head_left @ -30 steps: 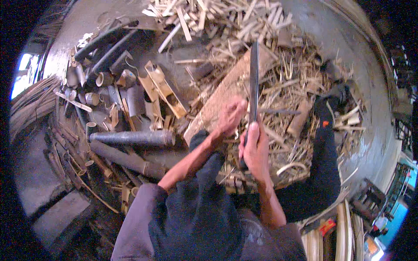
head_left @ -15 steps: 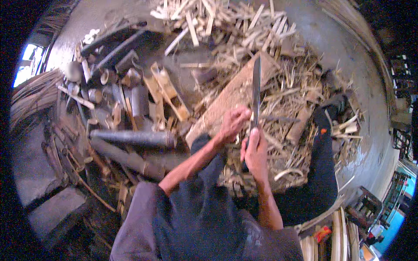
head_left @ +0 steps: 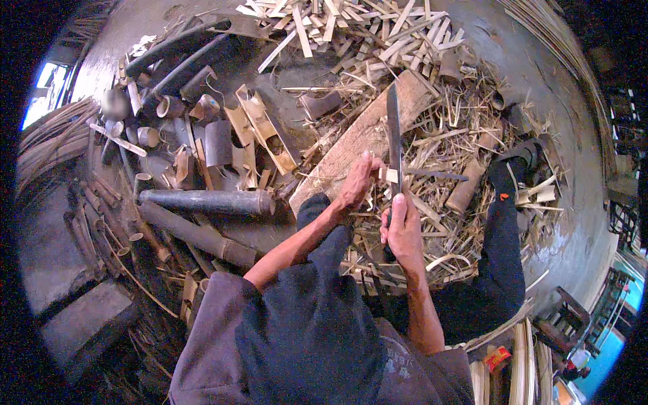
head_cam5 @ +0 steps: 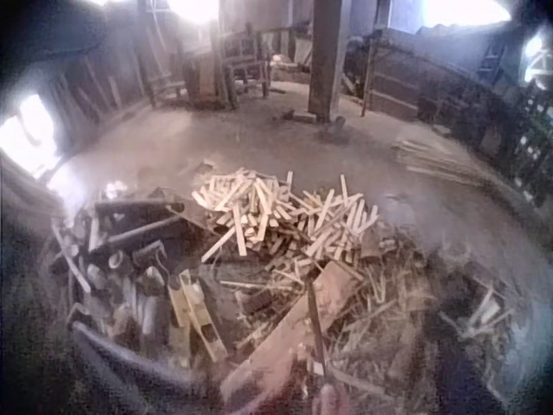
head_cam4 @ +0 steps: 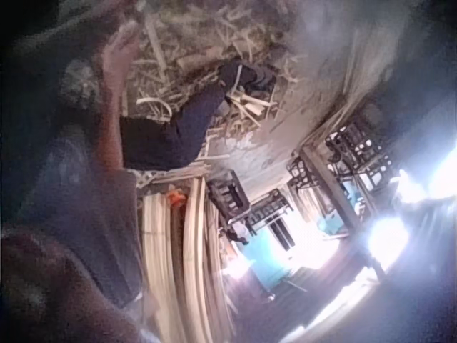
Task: The person sits on the floor and uses a knife to carve a piece of wood, repeatedly shaving off thin strips. The person holds the wood with one hand and carves with the other, occasionally adjusting the wood's position.
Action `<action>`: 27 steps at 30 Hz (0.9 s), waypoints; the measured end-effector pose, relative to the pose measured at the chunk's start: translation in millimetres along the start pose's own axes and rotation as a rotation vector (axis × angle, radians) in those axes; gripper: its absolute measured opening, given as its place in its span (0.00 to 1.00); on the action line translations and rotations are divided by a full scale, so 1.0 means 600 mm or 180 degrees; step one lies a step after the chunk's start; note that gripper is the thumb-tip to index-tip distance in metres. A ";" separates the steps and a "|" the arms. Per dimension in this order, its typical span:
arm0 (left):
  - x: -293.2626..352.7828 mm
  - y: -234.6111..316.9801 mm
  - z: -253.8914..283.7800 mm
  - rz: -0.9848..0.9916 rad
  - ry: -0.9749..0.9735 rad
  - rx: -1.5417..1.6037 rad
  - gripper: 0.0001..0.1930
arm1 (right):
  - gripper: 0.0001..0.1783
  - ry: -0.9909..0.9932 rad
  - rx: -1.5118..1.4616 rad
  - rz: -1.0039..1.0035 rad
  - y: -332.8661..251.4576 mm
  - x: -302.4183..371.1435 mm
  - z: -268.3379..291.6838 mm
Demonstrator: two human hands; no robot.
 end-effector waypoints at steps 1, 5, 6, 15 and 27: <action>0.000 -0.008 -0.005 0.0213 0.0198 -0.0043 0.35 | 0.22 0.0025 -0.0042 0.0000 0.001 0.001 0.001; -0.005 -0.053 0.006 0.0288 0.0295 -0.0004 0.35 | 0.21 0.0017 -0.0115 -0.0109 0.000 -0.004 -0.007; -0.001 -0.066 0.015 0.0376 0.0262 -0.0041 0.35 | 0.21 0.0039 -0.0034 -0.0107 0.004 -0.008 -0.006; 0.001 -0.069 -0.014 -0.0326 0.0619 -0.0391 0.36 | 0.22 0.0161 0.0152 -0.0180 0.045 -0.016 -0.008; 0.111 0.134 -0.041 -0.1819 0.0039 -0.3079 0.48 | 0.28 0.0053 0.0774 0.1466 0.123 0.015 -0.010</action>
Point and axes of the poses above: each hand's wrist, its own x-axis away from the middle knuckle, its own z-axis out of the back of the hand, y = z × x, the point moved 1 cm from there along -x, towards the middle knuckle, and after that the axes turned 3 degrees about -x, right-handed, at the moved point
